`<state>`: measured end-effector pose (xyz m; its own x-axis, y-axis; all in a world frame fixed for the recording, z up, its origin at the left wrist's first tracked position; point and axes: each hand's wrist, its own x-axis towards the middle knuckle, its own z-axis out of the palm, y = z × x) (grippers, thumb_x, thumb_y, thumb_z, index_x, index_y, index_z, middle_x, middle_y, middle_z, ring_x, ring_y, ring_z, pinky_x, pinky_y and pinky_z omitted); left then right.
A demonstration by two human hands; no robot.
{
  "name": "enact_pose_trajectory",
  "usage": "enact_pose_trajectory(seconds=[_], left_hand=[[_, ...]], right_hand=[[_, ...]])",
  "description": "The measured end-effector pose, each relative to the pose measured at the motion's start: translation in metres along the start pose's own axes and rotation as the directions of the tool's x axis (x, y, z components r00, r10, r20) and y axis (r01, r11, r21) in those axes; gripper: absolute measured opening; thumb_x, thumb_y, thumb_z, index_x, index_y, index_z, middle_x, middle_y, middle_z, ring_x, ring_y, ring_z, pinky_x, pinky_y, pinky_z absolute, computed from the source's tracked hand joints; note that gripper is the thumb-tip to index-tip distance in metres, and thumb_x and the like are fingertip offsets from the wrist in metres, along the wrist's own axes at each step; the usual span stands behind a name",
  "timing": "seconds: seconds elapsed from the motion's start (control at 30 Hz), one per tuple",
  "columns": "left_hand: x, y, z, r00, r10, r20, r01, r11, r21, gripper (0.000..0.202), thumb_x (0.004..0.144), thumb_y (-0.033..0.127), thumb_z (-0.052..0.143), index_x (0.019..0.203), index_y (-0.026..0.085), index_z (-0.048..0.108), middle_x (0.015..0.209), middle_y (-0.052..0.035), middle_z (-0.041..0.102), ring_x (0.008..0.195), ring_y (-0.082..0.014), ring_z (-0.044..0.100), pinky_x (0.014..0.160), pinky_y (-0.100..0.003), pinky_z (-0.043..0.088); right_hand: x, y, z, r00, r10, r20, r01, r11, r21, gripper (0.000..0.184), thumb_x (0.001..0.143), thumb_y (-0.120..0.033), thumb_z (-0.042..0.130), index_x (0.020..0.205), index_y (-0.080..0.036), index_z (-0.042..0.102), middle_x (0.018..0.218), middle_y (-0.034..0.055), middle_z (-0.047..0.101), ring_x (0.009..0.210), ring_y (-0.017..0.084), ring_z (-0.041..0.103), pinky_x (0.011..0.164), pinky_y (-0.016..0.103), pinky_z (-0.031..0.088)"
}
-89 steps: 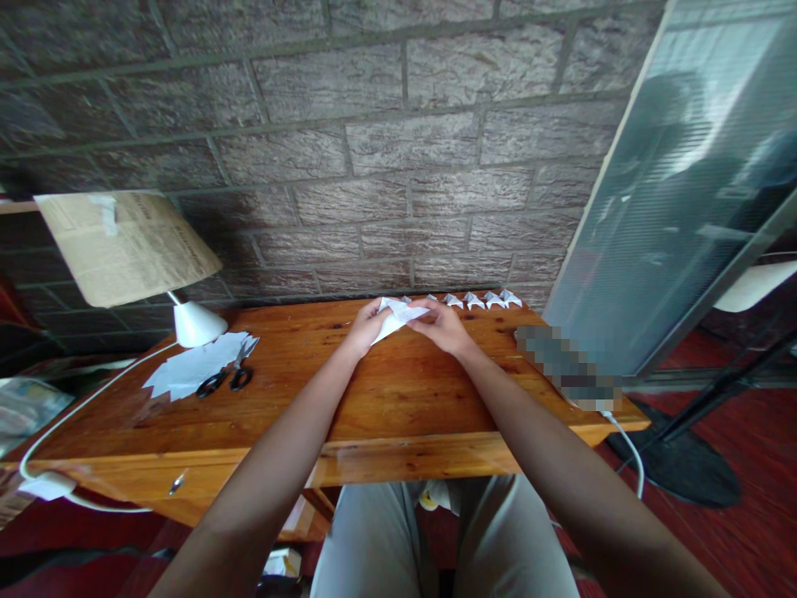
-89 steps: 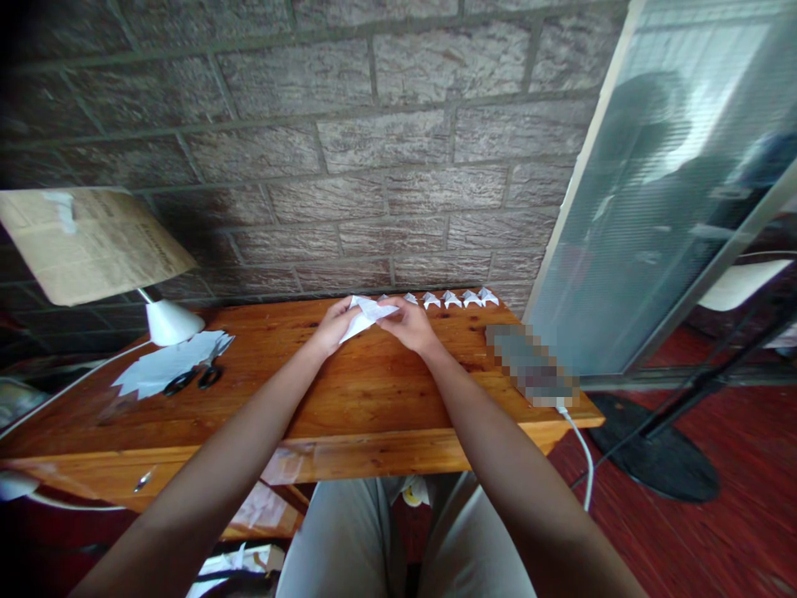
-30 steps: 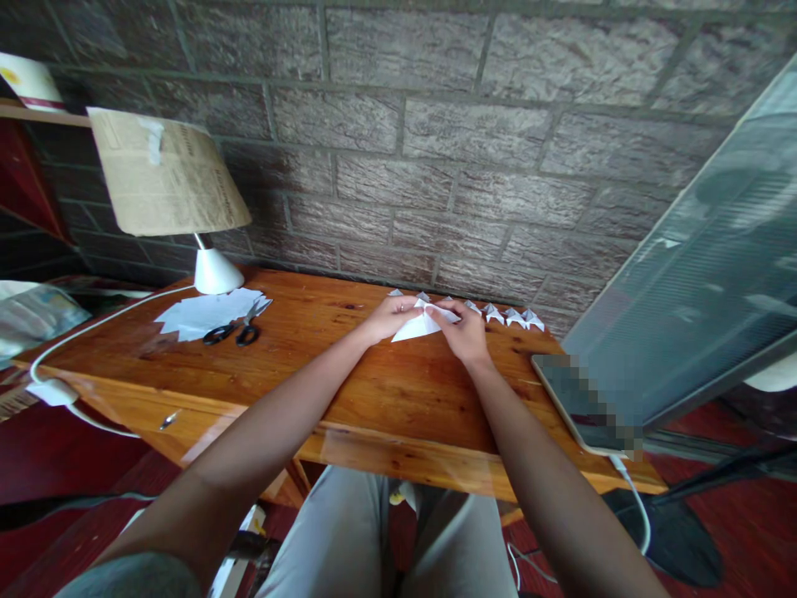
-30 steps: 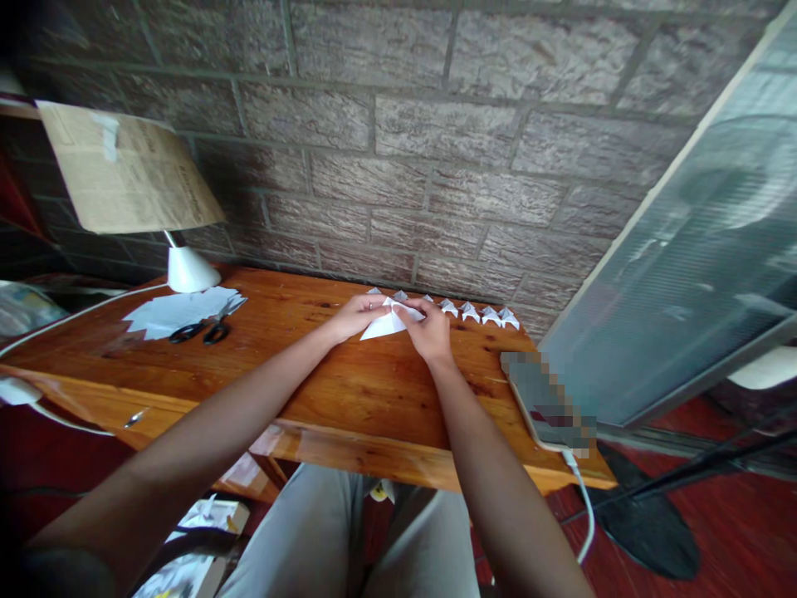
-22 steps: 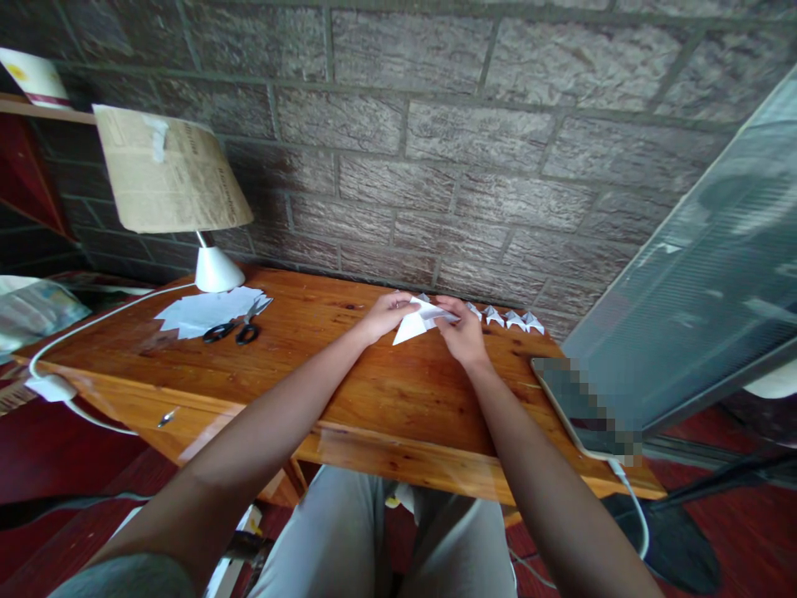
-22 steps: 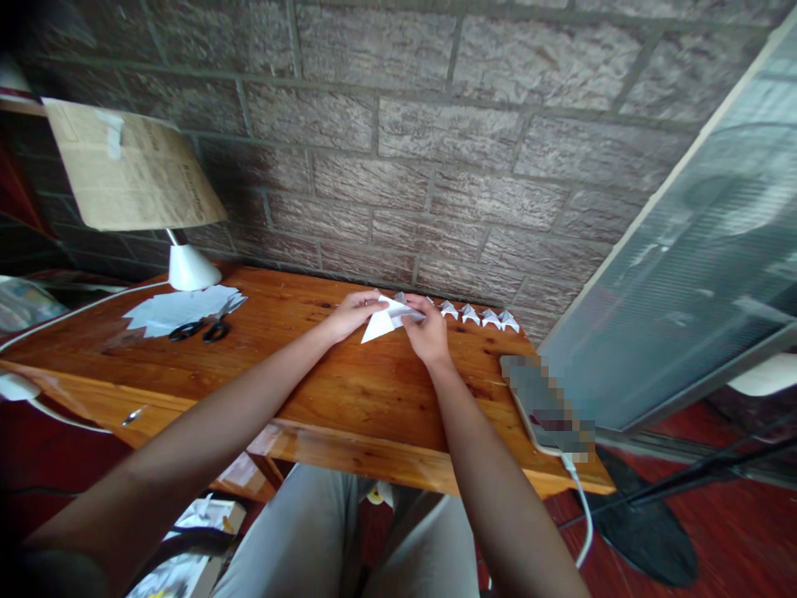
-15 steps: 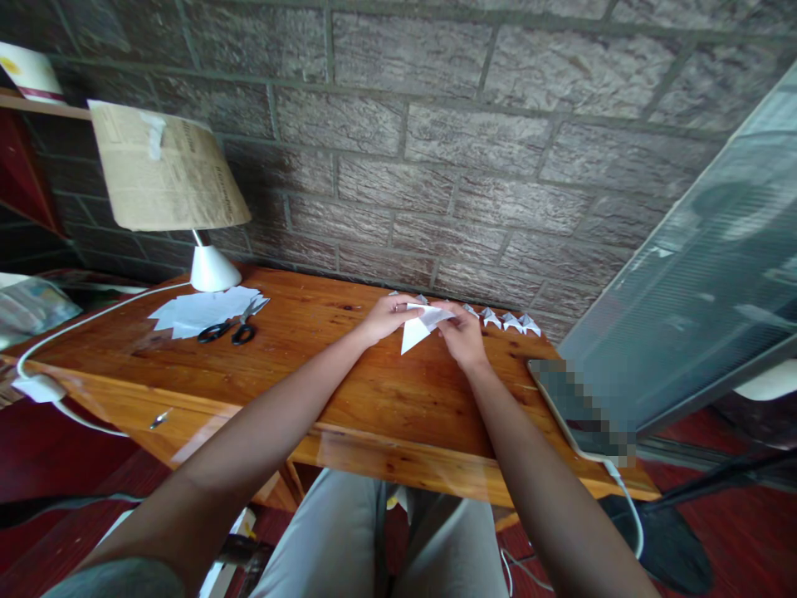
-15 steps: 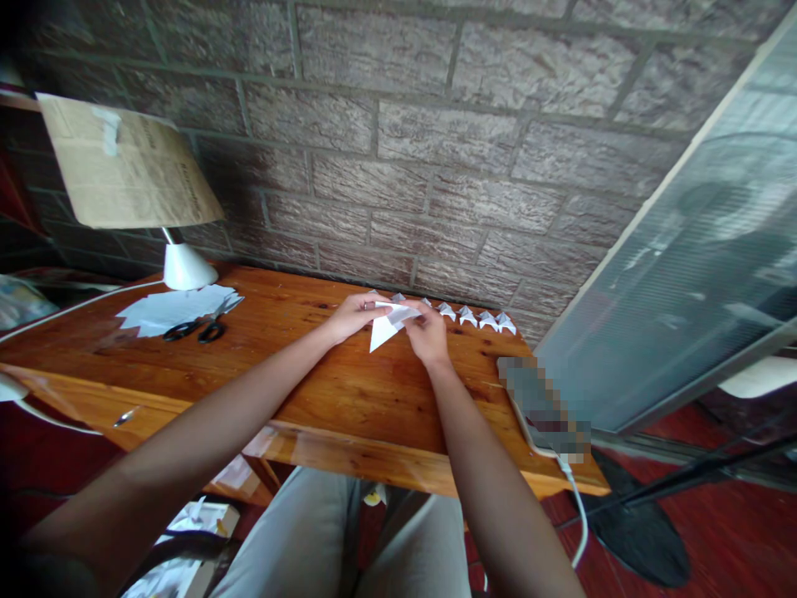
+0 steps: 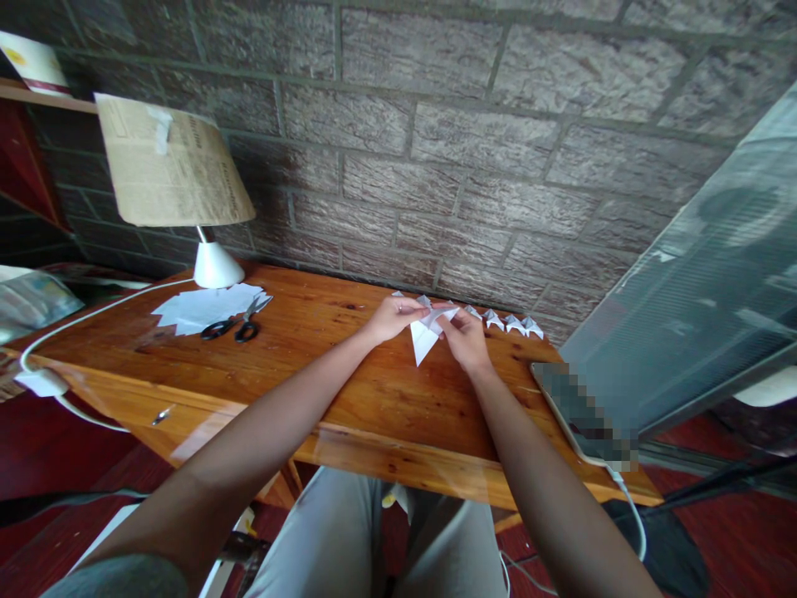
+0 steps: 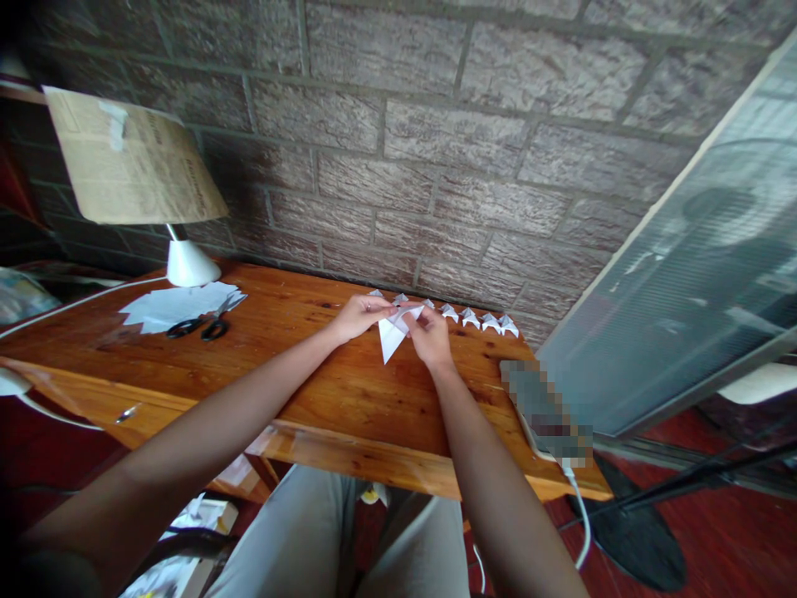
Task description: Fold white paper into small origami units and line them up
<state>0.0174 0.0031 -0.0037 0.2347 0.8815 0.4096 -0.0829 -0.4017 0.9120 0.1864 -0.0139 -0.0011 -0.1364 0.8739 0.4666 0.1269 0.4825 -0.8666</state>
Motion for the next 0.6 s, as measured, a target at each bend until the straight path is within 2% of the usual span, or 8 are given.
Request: enact_pose_trajectory(seconds=[0.13,0.3,0.5,0.6], left_hand=[[-0.0005,0.0011,0.0006,1.000,0.003,-0.002,-0.003,1.000,-0.008,0.036,0.065,0.045,0.076,0.081,0.013,0.073,0.080,-0.0075,0.073,0.074,-0.0200,0.065,0.070,-0.030,0.046],[-0.0024,0.0050,0.0006,1.000,-0.023,0.000,0.023,0.999,-0.039,0.034,0.066,0.043,0.075,0.078,0.012,0.071,0.074,-0.0060,0.072,0.066,-0.0172,0.063,0.063,-0.027,0.045],[-0.0018,0.0031,0.0002,0.999,-0.047,-0.001,0.047,0.999,-0.028,0.028,0.064,0.034,0.075,0.081,0.013,0.070,0.072,-0.0043,0.070,0.064,-0.0160,0.063,0.061,-0.027,0.045],[-0.0018,0.0036,0.0010,0.999,-0.022,0.028,0.023,0.999,-0.047,0.029,0.061,0.033,0.077,0.080,0.012,0.070,0.076,-0.0060,0.071,0.070,-0.0188,0.065,0.068,-0.030,0.047]], right_hand=[[-0.0003,-0.0019,-0.0006,1.000,-0.012,0.018,0.012,1.000,-0.015,0.036,0.078,-0.050,0.059,0.097,-0.021,0.067,0.092,0.0046,0.070,0.061,0.015,0.056,0.051,0.028,0.046],[-0.0012,-0.0068,-0.0010,0.997,-0.009,0.076,0.008,1.000,0.005,0.040,0.079,-0.055,0.060,0.099,-0.021,0.067,0.090,0.0039,0.070,0.065,0.016,0.058,0.052,0.027,0.046],[0.0002,-0.0065,-0.0010,0.994,-0.074,0.077,0.075,0.997,-0.007,0.039,0.079,-0.055,0.061,0.098,-0.022,0.066,0.098,0.0045,0.070,0.087,0.020,0.064,0.076,0.032,0.051],[0.0006,-0.0047,-0.0008,0.995,-0.079,0.064,0.079,0.997,0.000,0.035,0.077,-0.053,0.065,0.091,-0.021,0.066,0.094,0.0048,0.070,0.085,0.020,0.064,0.078,0.034,0.051]])
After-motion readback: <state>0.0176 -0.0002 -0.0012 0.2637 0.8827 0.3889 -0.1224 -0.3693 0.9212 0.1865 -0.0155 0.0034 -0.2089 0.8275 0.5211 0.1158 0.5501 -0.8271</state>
